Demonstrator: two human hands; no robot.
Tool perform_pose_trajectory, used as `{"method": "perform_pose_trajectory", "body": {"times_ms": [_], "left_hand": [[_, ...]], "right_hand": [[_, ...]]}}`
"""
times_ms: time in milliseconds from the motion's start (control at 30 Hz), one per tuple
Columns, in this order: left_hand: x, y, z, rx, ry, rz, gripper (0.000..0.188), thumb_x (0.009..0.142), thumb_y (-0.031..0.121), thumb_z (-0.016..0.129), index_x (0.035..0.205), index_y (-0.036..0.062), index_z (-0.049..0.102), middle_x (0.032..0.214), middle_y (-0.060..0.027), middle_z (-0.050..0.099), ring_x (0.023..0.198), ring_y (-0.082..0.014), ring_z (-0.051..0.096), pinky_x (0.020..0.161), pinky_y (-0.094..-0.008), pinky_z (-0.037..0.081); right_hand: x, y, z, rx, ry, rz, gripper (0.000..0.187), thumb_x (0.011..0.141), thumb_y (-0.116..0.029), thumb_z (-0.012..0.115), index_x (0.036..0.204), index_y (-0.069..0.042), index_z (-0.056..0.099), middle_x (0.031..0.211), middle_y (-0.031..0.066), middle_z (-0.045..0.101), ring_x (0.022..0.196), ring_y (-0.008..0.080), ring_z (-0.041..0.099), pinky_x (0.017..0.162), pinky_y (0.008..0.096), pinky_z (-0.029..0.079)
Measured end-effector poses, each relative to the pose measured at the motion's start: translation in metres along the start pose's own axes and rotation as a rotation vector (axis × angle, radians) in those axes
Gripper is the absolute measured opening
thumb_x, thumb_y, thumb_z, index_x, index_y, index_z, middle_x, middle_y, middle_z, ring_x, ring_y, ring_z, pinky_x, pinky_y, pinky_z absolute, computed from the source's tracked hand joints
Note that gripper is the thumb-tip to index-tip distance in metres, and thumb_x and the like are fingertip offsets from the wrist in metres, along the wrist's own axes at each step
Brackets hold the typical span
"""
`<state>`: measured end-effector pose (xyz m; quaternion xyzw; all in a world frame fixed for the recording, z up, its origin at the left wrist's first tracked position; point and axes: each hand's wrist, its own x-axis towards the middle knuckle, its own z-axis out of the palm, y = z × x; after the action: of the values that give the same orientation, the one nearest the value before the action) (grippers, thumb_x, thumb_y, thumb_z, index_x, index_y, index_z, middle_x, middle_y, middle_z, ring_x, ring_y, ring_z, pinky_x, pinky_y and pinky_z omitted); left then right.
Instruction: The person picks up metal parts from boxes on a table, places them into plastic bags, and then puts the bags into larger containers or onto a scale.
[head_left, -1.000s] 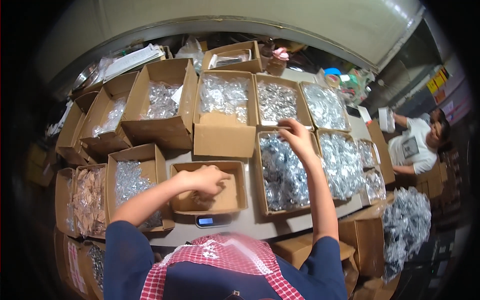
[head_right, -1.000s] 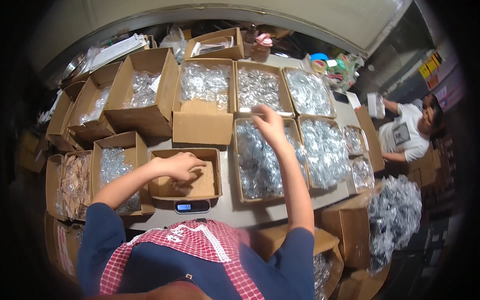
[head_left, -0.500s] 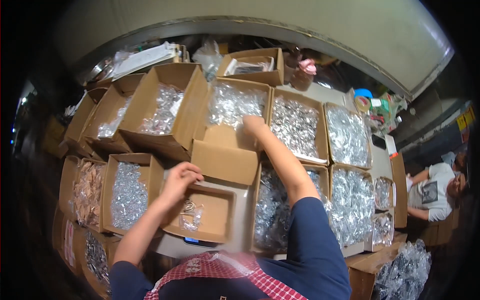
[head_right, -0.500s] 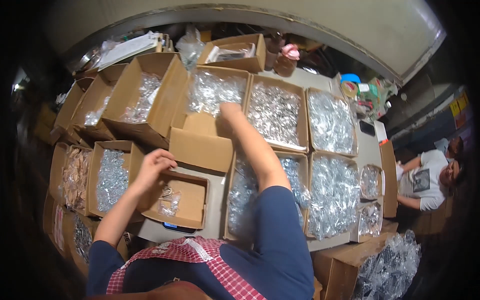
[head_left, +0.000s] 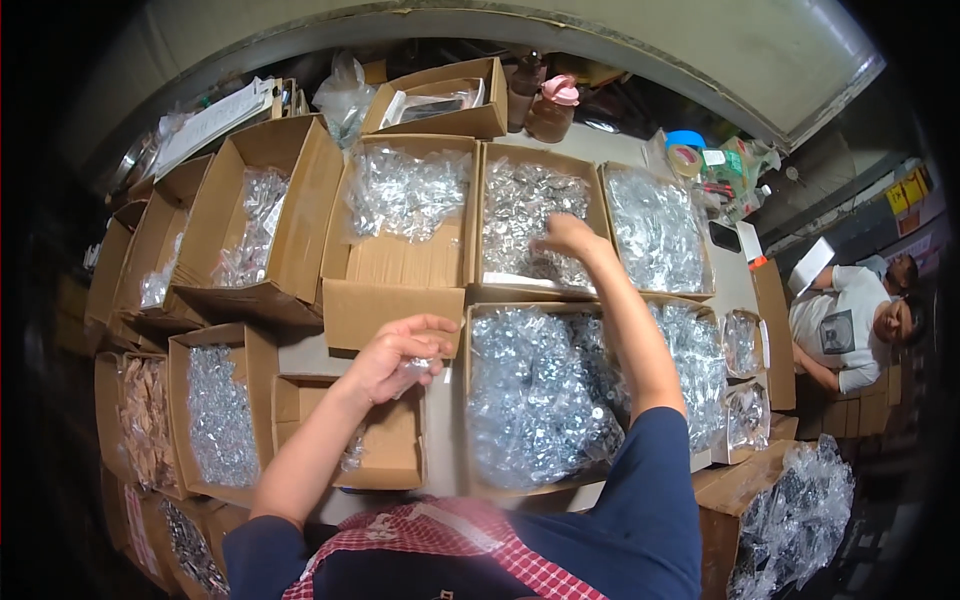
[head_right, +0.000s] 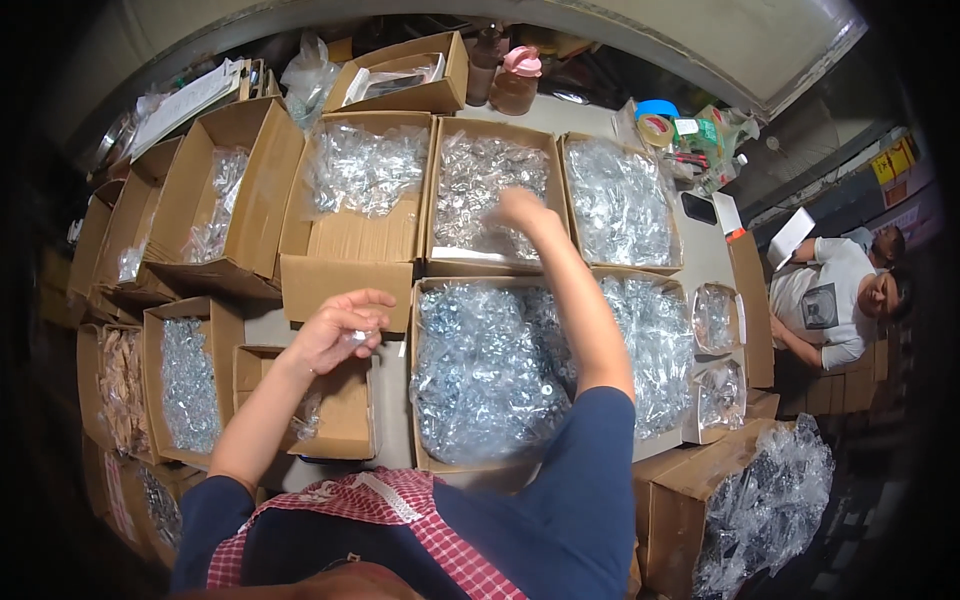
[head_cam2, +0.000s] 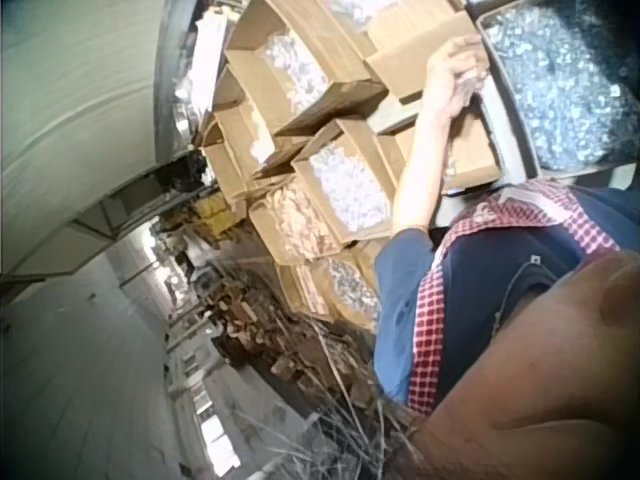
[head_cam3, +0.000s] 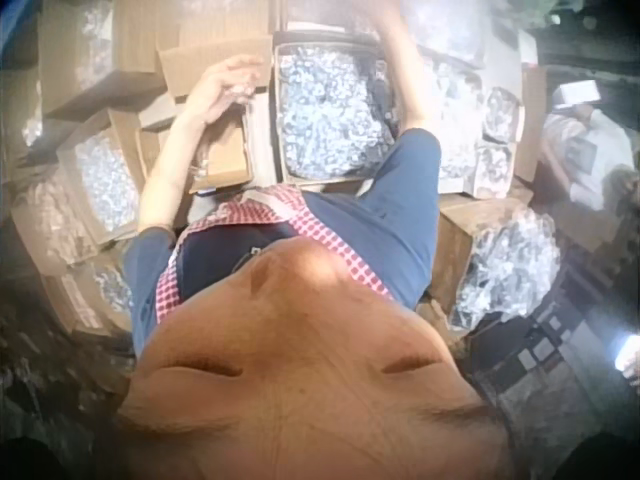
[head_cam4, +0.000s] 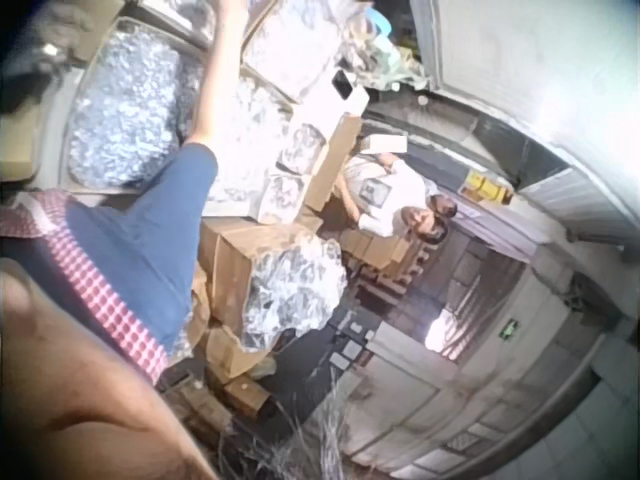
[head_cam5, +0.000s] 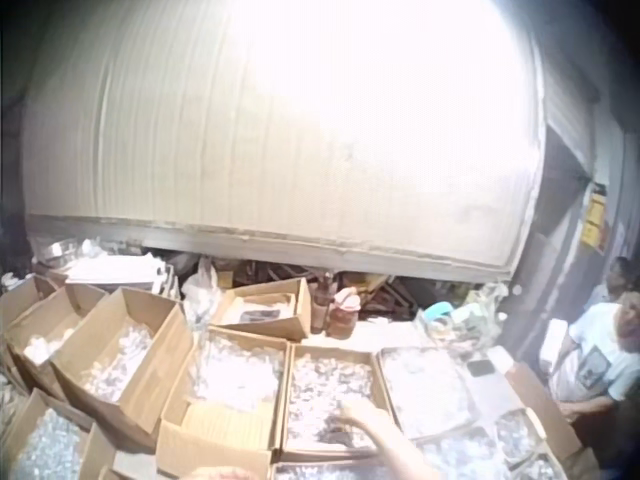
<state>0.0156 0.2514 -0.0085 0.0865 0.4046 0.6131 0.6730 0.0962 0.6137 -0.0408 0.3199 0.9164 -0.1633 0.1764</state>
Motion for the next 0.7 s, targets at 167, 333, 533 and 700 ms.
{"method": "perform_pose_trajectory", "body": {"times_ms": [167, 333, 533, 700], "left_hand": [[-0.002, -0.020, -0.025, -0.225, -0.087, -0.107, 0.032, 0.089, -0.001, 0.051, 0.121, -0.0018, 0.051, 0.111, -0.0166, 0.060, 0.092, -0.0244, 0.067, 0.069, -0.0348, 0.062], [-0.003, -0.022, -0.010, -0.229, 0.001, -0.084, 0.033, 0.088, -0.005, 0.050, 0.121, -0.0032, 0.048, 0.116, -0.0185, 0.059, 0.096, -0.0267, 0.065, 0.071, -0.0361, 0.063], [0.001, -0.025, -0.001, -0.098, 0.034, 0.025, 0.037, 0.100, 0.021, 0.046, 0.127, -0.0033, 0.044, 0.120, -0.0195, 0.058, 0.097, -0.0283, 0.066, 0.077, -0.0426, 0.061], [-0.003, -0.021, 0.024, 0.003, 0.024, 0.048, 0.045, 0.101, 0.038, 0.043, 0.124, 0.0001, 0.049, 0.105, -0.0122, 0.062, 0.087, -0.0196, 0.065, 0.065, -0.0323, 0.059]], "right_hand": [[-0.005, 0.047, 0.042, 0.115, 0.007, -0.178, 0.018, 0.071, -0.012, 0.067, 0.082, 0.002, 0.068, 0.070, 0.0159, 0.067, 0.066, 0.0269, 0.067, 0.063, 0.0387, 0.052], [-0.018, 0.063, 0.042, 0.537, 0.220, -0.145, 0.018, 0.071, -0.005, 0.058, 0.085, -0.002, 0.069, 0.069, 0.0142, 0.065, 0.066, 0.0217, 0.065, 0.061, 0.0341, 0.051], [-0.096, 0.012, -0.001, 1.441, 0.039, -0.259, 0.017, 0.084, -0.010, 0.057, 0.096, 0.002, 0.058, 0.089, 0.0111, 0.065, 0.077, 0.0220, 0.068, 0.065, 0.0322, 0.057], [-0.152, -0.029, -0.019, 1.090, -0.063, -0.522, 0.028, 0.092, -0.023, 0.062, 0.111, -0.002, 0.061, 0.094, 0.0069, 0.067, 0.082, 0.0143, 0.066, 0.068, 0.0280, 0.055]]}}
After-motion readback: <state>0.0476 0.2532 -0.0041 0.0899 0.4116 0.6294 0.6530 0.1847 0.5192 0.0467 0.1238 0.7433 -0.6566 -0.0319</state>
